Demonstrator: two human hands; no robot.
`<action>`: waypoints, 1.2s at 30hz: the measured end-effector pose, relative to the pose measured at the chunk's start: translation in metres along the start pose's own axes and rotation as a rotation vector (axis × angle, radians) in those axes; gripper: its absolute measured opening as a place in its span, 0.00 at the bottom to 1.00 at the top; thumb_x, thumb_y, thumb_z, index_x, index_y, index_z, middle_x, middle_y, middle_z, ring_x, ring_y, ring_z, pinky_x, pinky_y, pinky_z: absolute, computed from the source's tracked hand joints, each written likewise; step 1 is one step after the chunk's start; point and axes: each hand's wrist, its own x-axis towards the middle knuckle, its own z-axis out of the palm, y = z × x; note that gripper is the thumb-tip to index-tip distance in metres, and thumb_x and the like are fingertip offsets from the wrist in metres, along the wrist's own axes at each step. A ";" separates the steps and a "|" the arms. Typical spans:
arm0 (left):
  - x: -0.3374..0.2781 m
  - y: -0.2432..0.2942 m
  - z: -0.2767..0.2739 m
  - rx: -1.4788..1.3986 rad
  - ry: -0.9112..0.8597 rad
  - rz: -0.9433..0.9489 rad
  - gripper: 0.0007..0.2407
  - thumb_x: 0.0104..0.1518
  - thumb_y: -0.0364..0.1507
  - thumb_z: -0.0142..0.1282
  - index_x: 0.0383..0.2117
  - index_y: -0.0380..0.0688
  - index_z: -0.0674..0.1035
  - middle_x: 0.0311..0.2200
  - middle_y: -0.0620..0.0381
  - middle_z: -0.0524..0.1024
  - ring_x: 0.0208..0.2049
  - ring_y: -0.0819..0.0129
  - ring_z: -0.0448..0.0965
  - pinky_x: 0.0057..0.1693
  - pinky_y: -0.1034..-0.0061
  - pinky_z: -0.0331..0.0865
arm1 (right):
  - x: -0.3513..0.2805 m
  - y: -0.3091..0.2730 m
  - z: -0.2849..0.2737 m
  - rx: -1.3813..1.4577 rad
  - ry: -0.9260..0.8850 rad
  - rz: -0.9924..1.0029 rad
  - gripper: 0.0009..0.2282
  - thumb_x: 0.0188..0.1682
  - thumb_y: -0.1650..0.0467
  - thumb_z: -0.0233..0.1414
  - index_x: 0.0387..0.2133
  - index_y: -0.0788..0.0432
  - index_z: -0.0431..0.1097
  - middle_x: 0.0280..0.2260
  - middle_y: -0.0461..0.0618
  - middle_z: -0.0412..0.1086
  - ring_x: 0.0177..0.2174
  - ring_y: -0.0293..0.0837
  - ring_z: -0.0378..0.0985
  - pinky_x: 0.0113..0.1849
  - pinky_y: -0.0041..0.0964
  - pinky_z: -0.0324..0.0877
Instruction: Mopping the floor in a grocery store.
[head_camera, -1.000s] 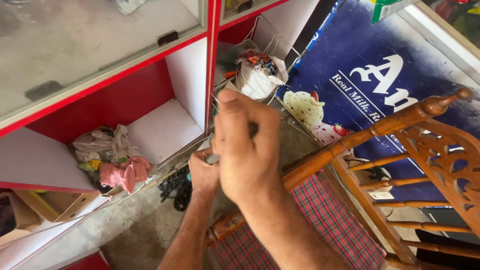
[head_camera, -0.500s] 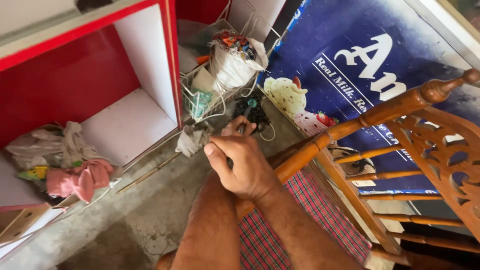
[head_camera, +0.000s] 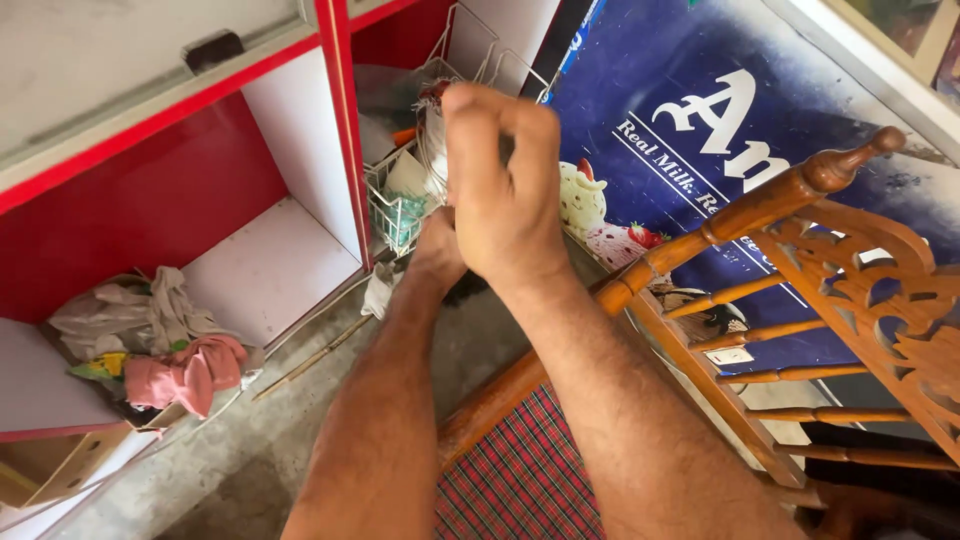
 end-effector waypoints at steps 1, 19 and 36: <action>-0.011 0.016 -0.011 0.002 0.001 0.008 0.18 0.53 0.39 0.59 0.33 0.30 0.82 0.35 0.30 0.81 0.43 0.44 0.83 0.48 0.58 0.74 | 0.004 -0.010 0.002 0.001 0.002 -0.008 0.08 0.52 0.69 0.46 0.29 0.60 0.70 0.19 0.38 0.62 0.17 0.32 0.60 0.21 0.32 0.60; -0.178 0.048 -0.059 0.343 0.094 -0.357 0.12 0.53 0.36 0.54 0.26 0.42 0.86 0.23 0.38 0.81 0.31 0.43 0.83 0.43 0.57 0.77 | -0.064 -0.021 -0.041 0.447 0.066 0.373 0.19 0.55 0.67 0.43 0.12 0.53 0.49 0.10 0.41 0.46 0.11 0.36 0.45 0.17 0.39 0.51; -0.153 0.188 0.025 -0.195 0.368 -0.287 0.17 0.56 0.40 0.57 0.36 0.33 0.81 0.33 0.43 0.80 0.37 0.67 0.79 0.46 0.67 0.72 | -0.123 -0.067 -0.028 -0.296 -0.480 0.080 0.17 0.57 0.66 0.44 0.21 0.63 0.68 0.17 0.47 0.69 0.19 0.39 0.72 0.26 0.37 0.67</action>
